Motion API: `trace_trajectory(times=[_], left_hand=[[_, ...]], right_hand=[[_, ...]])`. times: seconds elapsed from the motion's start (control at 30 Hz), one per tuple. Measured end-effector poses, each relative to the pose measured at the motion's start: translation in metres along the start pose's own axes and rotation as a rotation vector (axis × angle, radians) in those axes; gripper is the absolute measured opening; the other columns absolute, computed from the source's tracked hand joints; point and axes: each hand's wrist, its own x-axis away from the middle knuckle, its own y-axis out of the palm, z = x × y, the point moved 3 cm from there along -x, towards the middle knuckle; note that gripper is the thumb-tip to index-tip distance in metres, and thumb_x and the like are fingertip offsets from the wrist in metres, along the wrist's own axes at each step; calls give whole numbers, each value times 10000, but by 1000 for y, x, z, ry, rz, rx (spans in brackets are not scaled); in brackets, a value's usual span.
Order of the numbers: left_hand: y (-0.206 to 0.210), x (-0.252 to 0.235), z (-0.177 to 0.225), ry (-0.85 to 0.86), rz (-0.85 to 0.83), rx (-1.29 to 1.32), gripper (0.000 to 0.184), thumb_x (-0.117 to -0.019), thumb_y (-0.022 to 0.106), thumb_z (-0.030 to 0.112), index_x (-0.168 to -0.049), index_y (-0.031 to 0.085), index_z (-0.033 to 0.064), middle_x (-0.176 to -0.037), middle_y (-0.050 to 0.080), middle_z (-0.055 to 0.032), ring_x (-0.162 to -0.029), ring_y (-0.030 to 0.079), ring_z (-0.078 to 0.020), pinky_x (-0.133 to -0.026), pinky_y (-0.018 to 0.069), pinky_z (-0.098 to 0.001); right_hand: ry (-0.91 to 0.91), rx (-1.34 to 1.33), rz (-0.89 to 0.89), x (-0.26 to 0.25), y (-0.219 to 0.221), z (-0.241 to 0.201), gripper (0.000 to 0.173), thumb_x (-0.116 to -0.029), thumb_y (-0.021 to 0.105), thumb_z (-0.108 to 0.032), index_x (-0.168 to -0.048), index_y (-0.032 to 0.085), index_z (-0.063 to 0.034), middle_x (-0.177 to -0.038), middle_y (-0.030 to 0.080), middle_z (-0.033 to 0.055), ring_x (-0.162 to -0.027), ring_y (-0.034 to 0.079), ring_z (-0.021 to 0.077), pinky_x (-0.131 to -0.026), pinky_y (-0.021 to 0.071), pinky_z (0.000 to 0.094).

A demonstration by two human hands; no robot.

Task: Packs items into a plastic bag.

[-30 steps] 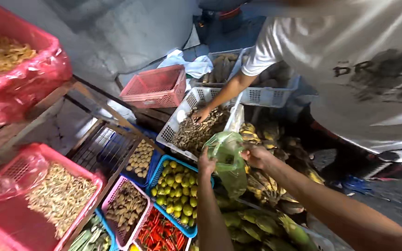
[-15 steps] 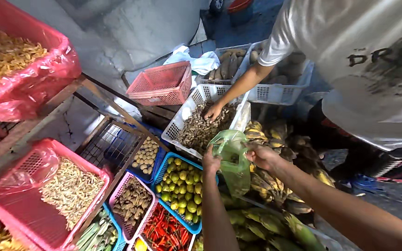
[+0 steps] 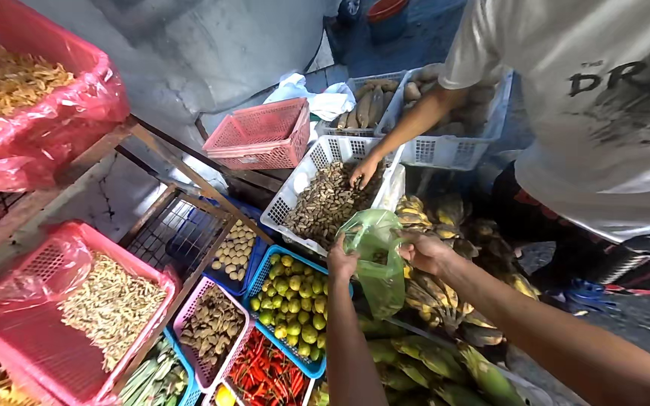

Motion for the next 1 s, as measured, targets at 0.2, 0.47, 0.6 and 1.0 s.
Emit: trace_trajectory(times=[0.2, 0.47, 0.6, 1.0], left_hand=[[0, -1, 0, -6, -6, -8, 665, -968, 664, 98, -1573, 388, 92, -1478, 528, -238, -1367, 523, -368, -1145, 406, -517], [-1, 0, 2, 20, -17, 5, 640, -971, 656, 77, -1563, 429, 162, -1470, 546, -217, -1348, 543, -358, -1127, 422, -522], [-1, 0, 2, 31, -24, 15, 660, -967, 649, 59, -1573, 410, 165, -1476, 538, -221, -1349, 540, -363, -1128, 417, -525], [0, -1, -1, 34, -5, 66, 767, -955, 663, 50, -1619, 297, 169, -1521, 485, -234, -1368, 519, -379, -1129, 416, -526]], right_hand=[[1, -18, -18, -3, 3, -1, 95, -1055, 512, -70, -1147, 530, -58, -767, 530, 11, -482, 457, 53, -497, 499, 190], [11, 3, -13, -4, 3, 1, 83, -1056, 505, -63, -1136, 527, -67, -780, 532, 11, -481, 451, 50, -491, 490, 186], [0, 14, -16, -7, 1, 2, 74, -1057, 504, -67, -1126, 528, -60, -763, 525, 8, -475, 444, 51, -491, 489, 188], [-10, 14, -8, -7, 4, -4, 102, -1062, 501, -78, -1159, 525, -61, -766, 522, 3, -486, 454, 55, -509, 501, 194]])
